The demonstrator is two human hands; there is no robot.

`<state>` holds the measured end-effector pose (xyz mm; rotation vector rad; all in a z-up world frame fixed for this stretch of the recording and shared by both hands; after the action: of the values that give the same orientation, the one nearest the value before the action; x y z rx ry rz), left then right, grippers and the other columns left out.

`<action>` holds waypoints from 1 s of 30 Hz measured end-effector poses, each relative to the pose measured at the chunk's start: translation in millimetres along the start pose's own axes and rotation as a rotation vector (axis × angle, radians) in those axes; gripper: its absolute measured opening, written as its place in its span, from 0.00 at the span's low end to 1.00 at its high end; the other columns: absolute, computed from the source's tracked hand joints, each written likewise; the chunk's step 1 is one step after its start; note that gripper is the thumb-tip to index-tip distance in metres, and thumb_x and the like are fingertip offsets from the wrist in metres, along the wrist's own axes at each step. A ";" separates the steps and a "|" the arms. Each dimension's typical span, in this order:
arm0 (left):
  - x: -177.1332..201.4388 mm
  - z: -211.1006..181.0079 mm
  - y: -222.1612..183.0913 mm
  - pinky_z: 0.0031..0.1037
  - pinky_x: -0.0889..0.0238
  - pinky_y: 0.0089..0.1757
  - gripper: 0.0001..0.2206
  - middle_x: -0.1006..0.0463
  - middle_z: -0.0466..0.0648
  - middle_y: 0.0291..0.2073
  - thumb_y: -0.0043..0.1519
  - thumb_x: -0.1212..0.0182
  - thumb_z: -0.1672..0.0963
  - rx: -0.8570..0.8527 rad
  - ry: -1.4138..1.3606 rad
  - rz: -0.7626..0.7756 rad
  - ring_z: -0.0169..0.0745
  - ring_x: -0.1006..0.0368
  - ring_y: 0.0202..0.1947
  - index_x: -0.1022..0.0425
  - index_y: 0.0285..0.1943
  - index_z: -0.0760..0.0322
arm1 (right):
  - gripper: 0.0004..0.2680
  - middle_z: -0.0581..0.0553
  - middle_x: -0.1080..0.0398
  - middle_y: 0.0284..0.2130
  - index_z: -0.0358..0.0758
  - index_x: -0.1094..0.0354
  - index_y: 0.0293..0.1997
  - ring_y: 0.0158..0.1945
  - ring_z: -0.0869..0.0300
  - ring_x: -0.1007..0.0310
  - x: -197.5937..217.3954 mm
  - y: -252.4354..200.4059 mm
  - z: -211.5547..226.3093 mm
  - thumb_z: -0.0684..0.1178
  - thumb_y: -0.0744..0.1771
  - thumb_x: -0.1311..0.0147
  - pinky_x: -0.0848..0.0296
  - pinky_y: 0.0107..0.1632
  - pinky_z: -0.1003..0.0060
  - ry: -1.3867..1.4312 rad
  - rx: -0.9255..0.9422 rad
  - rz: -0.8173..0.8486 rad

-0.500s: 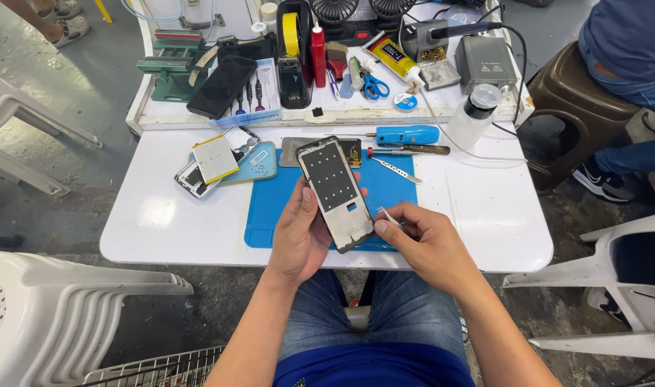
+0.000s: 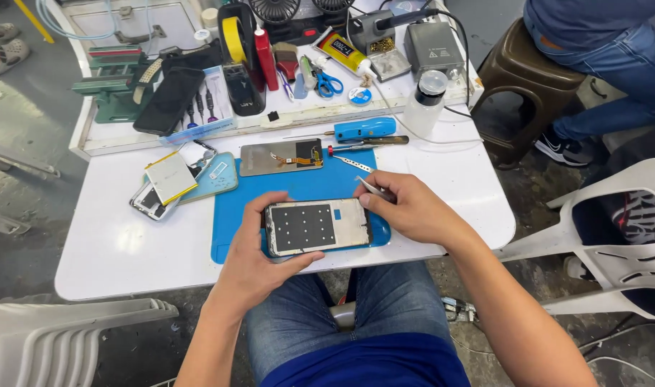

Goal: The person is repairing a mobile phone by disassembling it, removing adhesive tape, and securing internal components using a screwdriver.

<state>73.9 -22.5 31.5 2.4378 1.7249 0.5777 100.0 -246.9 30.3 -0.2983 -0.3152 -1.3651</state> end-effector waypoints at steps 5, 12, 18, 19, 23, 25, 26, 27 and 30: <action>2.8 5.5 -11.5 0.38 0.35 0.43 0.36 0.25 0.45 0.49 0.46 0.19 0.47 0.001 0.656 -0.080 0.44 0.27 0.47 0.31 0.61 0.56 | 0.11 0.37 0.26 0.27 0.29 0.25 0.51 0.26 0.60 0.33 12.5 -3.3 1.0 0.46 0.68 0.45 0.29 0.30 0.67 -0.141 -0.010 -0.090; -21.1 2.1 -20.5 0.41 0.38 0.41 0.34 0.34 0.51 0.43 0.56 0.35 0.36 -0.147 1.050 -0.060 0.50 0.34 0.43 0.27 0.66 0.52 | 0.10 0.52 0.26 0.37 0.47 0.32 0.56 0.25 0.61 0.40 14.5 -36.8 -18.0 0.51 0.69 0.48 0.38 0.33 0.62 -0.367 -0.119 -0.196; -25.3 -5.5 -20.8 0.41 0.40 0.38 0.33 0.31 0.52 0.44 0.57 0.38 0.35 -0.191 1.126 -0.096 0.53 0.35 0.43 0.24 0.60 0.55 | 0.07 0.48 0.26 0.42 0.41 0.31 0.51 0.29 0.57 0.31 4.1 -41.6 -6.2 0.47 0.70 0.50 0.33 0.34 0.61 -0.525 0.147 -0.238; -25.5 -5.6 -21.2 0.42 0.40 0.38 0.33 0.31 0.52 0.45 0.57 0.40 0.35 -0.185 1.129 -0.091 0.54 0.34 0.43 0.24 0.61 0.55 | 0.07 0.49 0.27 0.43 0.41 0.31 0.52 0.27 0.57 0.32 1.4 -41.1 -2.5 0.46 0.71 0.52 0.34 0.33 0.60 -0.548 0.188 -0.232; -29.7 -6.0 -17.2 0.43 0.41 0.42 0.36 0.30 0.53 0.50 0.58 0.44 0.34 -0.149 1.114 -0.069 0.54 0.34 0.47 0.27 0.65 0.57 | 0.05 0.51 0.26 0.41 0.41 0.31 0.50 0.29 0.58 0.33 0.1 -29.6 -0.5 0.46 0.71 0.51 0.35 0.34 0.62 -0.538 0.195 -0.227; -37.7 -14.5 -14.1 0.44 0.41 0.46 0.33 0.28 0.53 0.54 0.61 0.44 0.37 -0.226 1.036 -0.065 0.54 0.33 0.53 0.27 0.64 0.60 | 0.08 0.52 0.24 0.41 0.45 0.32 0.52 0.25 0.58 0.35 2.6 -22.3 -10.3 0.51 0.70 0.51 0.35 0.32 0.61 -0.496 0.042 -0.220; -39.2 -14.9 -11.3 0.44 0.41 0.46 0.33 0.28 0.53 0.54 0.61 0.44 0.37 -0.226 1.036 -0.066 0.54 0.33 0.53 0.27 0.64 0.60 | 0.08 0.52 0.24 0.41 0.45 0.32 0.52 0.25 0.58 0.35 2.6 -18.8 -12.5 0.51 0.70 0.51 0.35 0.32 0.61 -0.496 0.042 -0.220; -42.7 -16.0 -8.8 0.46 0.41 0.48 0.31 0.28 0.53 0.57 0.63 0.45 0.39 -0.245 1.022 -0.050 0.55 0.33 0.54 0.27 0.64 0.61 | 0.09 0.52 0.26 0.40 0.45 0.30 0.54 0.26 0.59 0.34 3.1 -16.0 -11.1 0.52 0.70 0.51 0.35 0.32 0.61 -0.509 0.081 -0.236; -51.5 -10.1 -5.5 0.48 0.41 0.49 0.29 0.29 0.52 0.60 0.65 0.46 0.40 -0.248 1.002 -0.002 0.56 0.33 0.56 0.28 0.64 0.62 | 0.09 0.52 0.28 0.39 0.44 0.27 0.52 0.27 0.61 0.35 4.0 -14.1 -11.0 0.51 0.70 0.49 0.35 0.30 0.63 -0.497 0.103 -0.255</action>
<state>50.6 -69.6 26.5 2.0592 1.7008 2.1170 87.3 -257.3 22.1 -0.5253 -0.8575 -1.5075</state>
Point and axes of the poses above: each hand's wrist, its own y-axis towards the middle knuckle, its own x-axis out of the back of the hand, z = x × y, the point moved 9 cm from there along y, towards the middle knuckle
